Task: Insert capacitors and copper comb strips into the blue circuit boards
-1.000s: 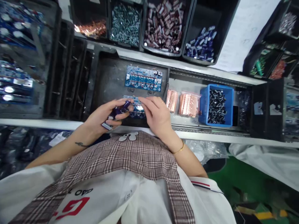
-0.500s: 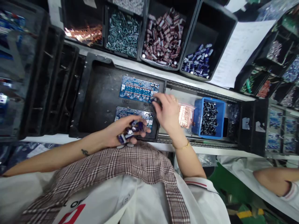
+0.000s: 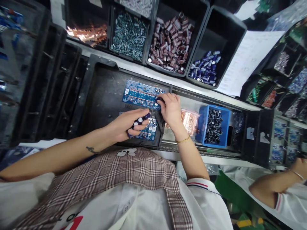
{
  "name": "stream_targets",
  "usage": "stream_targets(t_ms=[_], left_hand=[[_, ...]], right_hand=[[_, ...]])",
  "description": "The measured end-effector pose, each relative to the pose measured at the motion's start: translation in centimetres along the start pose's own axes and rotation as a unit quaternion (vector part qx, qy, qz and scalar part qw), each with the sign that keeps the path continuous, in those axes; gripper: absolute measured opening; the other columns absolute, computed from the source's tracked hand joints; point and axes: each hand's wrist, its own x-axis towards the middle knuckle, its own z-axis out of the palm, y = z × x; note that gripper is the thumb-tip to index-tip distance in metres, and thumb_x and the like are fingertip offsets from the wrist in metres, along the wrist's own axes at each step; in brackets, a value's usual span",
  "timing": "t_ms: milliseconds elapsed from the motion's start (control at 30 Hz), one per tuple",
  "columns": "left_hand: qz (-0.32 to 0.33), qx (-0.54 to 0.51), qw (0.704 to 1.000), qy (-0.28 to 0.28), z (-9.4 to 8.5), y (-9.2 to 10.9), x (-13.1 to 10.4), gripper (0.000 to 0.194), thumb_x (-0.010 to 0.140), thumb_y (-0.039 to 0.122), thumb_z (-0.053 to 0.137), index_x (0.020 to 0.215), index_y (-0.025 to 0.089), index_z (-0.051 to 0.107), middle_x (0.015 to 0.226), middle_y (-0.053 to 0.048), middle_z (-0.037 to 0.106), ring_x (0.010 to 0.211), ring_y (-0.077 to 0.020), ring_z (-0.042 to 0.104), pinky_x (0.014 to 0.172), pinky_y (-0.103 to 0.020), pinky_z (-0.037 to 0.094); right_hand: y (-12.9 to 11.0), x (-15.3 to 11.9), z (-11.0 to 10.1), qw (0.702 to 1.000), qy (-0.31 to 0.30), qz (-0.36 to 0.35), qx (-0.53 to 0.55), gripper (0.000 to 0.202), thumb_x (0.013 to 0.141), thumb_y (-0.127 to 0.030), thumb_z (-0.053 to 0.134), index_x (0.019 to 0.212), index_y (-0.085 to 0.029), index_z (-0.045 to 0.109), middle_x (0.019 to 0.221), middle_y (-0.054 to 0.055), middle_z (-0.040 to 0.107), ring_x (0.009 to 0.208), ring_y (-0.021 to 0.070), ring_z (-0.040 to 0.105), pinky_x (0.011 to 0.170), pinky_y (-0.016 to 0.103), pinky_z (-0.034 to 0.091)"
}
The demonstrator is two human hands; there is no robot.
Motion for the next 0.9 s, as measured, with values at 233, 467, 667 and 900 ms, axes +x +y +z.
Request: stream_targets(t_ms=[233,467,667,900], left_hand=[[0.037,-0.011,0.999,0.032,0.1,1.1,1.8,0.007,0.088,0.014,0.055,0.088,0.012,0.062,0.071,-0.002,0.052,0.043,-0.0016,0.04,0.029,-0.009,0.018],[-0.016,-0.019,0.999,0.035,-0.9,0.6,3.1,0.03,0.095,0.031,0.051,0.081,0.007,0.063,0.064,-0.001,0.047,0.041,-0.0012,0.037,0.029,-0.01,0.019],[-0.047,0.003,0.999,0.024,-1.5,0.5,3.6,0.044,0.098,0.041,0.042,0.07,0.01,0.057,0.058,-0.001,0.044,0.038,-0.0023,0.035,0.03,-0.012,0.015],[-0.068,0.002,0.998,-0.003,-1.9,0.3,3.8,0.044,0.098,0.043,0.04,0.066,0.014,0.05,0.054,0.0,0.043,0.036,-0.0027,0.033,0.031,-0.013,0.013]], right_hand=[[-0.1,0.3,-0.4,0.999,-0.031,-0.018,0.023,0.022,0.093,-0.021,0.047,0.107,-0.022,0.064,0.1,0.006,0.066,0.096,0.0208,0.059,0.092,0.041,0.044],[-0.1,0.5,-0.6,0.999,-0.038,-0.009,0.023,0.021,0.092,-0.019,0.049,0.105,-0.021,0.066,0.098,0.006,0.067,0.093,0.0201,0.06,0.089,0.039,0.046],[-0.3,0.6,-1.0,0.999,-0.045,-0.003,0.013,0.02,0.091,-0.018,0.051,0.104,-0.021,0.066,0.101,0.006,0.068,0.095,0.0208,0.061,0.088,0.037,0.048],[-0.1,0.2,-0.1,0.996,-0.024,-0.067,-0.054,0.023,0.094,-0.021,0.048,0.107,-0.024,0.067,0.104,0.005,0.069,0.103,0.0231,0.057,0.099,0.043,0.041]])
